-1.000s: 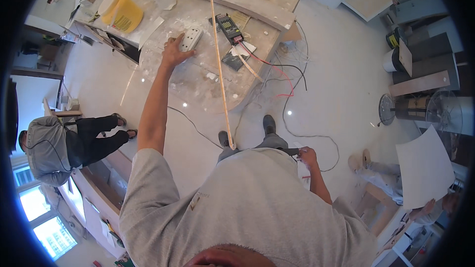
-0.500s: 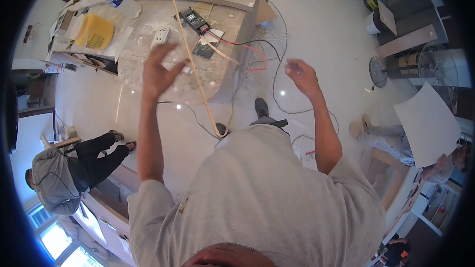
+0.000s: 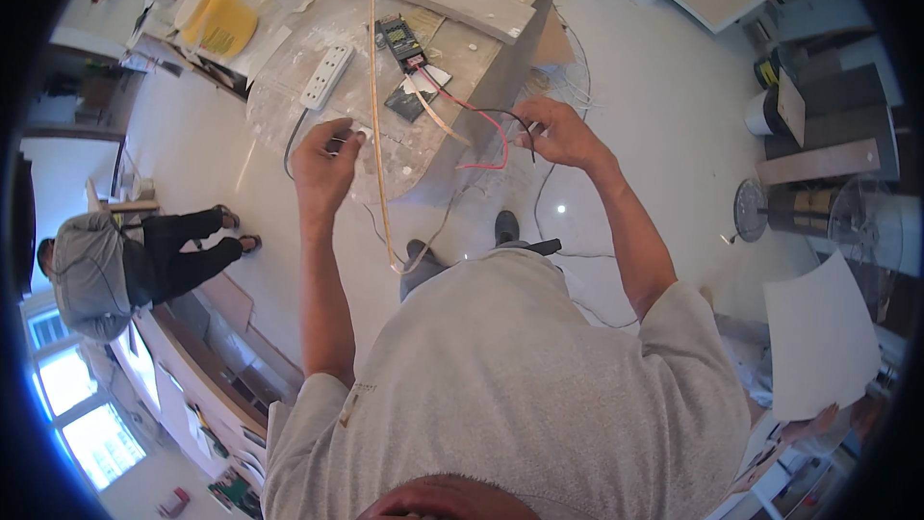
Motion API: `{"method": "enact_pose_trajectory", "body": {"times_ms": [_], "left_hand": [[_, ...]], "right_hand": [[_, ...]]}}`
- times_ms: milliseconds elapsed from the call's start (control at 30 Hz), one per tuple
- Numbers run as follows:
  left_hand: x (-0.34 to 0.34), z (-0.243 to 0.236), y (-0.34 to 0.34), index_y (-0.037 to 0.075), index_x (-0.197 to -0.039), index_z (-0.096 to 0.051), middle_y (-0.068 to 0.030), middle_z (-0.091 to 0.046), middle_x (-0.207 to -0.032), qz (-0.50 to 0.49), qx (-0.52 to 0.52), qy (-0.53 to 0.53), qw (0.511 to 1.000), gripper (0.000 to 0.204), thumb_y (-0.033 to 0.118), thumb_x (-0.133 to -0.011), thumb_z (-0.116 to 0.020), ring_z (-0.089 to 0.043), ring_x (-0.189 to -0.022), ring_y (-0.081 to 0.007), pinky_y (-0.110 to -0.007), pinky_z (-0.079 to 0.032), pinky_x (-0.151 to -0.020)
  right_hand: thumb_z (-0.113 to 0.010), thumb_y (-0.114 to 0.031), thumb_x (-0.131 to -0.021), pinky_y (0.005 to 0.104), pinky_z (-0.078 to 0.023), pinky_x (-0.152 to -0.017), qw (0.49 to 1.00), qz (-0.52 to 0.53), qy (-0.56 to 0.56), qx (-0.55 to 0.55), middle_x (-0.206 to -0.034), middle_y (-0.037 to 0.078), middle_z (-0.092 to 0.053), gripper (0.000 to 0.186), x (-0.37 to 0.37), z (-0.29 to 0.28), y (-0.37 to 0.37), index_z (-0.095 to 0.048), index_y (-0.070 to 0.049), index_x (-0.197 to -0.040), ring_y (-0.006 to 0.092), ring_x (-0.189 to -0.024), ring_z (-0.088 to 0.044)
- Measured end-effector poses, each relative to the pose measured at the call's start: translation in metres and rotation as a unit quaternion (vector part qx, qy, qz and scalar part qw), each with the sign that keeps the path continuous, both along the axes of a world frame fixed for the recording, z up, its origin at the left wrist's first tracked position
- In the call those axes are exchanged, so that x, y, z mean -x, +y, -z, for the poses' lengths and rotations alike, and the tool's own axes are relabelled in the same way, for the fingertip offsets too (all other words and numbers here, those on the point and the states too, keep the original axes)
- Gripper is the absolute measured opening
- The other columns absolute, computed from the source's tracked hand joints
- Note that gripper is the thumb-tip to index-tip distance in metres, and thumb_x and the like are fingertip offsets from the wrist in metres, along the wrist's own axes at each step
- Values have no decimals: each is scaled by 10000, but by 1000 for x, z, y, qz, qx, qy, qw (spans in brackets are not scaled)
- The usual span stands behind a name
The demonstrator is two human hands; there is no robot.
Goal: The person prepares and tests a light strip by connecting wires to a terminal block using a screwdriver and plugging a power supply into an extension cord.
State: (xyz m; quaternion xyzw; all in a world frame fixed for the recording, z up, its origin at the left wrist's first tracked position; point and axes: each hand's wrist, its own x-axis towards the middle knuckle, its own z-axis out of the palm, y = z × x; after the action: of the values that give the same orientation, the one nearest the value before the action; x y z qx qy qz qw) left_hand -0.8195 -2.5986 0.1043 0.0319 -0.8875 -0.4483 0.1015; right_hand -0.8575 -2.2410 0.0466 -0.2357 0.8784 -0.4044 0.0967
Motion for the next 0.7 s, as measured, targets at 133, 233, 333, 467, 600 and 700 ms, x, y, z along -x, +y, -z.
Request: {"method": "enact_pose_trajectory", "body": {"times_ms": [133,233,333,467,600,700], "left_hand": [[-7,7,8,8,-1043,-729,-136,-707,-925,-13,-53,31,998,238,48,-811,-763,-683,-732,-192,-309,-540,-668],[-12,11,37,-24,-1071,-715,-98,-721,-907,70,-23,0,997,220,61,-868,-722,-689,-790,-154,-281,-541,-706],[-4,12,64,-32,-1054,-714,-95,-713,-884,85,-90,-81,989,198,89,-902,-679,-699,-757,-151,-285,-542,-667],[27,26,65,-50,-1023,-713,-100,-699,-818,66,-159,-152,973,203,103,-933,-617,-707,-679,-147,-290,-538,-581],[72,26,63,-72,-1002,-706,-123,-696,-750,29,-102,-223,969,235,136,-900,-664,-706,-621,-183,-303,-534,-522],[96,66,55,-74,-1020,-697,-138,-689,-738,62,-22,-251,966,264,154,-887,-688,-698,-581,-195,-317,-525,-495]], "right_hand": [[-768,-18,-772,343,-542,-812,990,19,-34,136,-1037,70,-670,358,-4,15,-8,-701,-51,-1122,201,-913,-657],[-775,-19,-768,329,-537,-820,983,13,-38,182,-1053,70,-669,358,-7,15,-18,-713,-57,-1119,202,-932,-655],[-759,3,-763,328,-532,-830,980,-9,-32,198,-1077,71,-670,380,-7,11,-24,-721,-68,-1134,209,-948,-652],[-704,46,-767,340,-532,-846,984,-39,-40,167,-1118,78,-677,414,-10,-4,-31,-723,-87,-1159,213,-971,-654],[-683,50,-769,339,-530,-854,987,-43,-70,138,-1148,98,-689,412,-8,8,-31,-725,-89,-1155,200,-989,-657],[-656,86,-761,332,-534,-820,986,-99,24,130,-1076,111,-721,411,-1,9,-32,-726,-67,-1136,195,-941,-675]]}}
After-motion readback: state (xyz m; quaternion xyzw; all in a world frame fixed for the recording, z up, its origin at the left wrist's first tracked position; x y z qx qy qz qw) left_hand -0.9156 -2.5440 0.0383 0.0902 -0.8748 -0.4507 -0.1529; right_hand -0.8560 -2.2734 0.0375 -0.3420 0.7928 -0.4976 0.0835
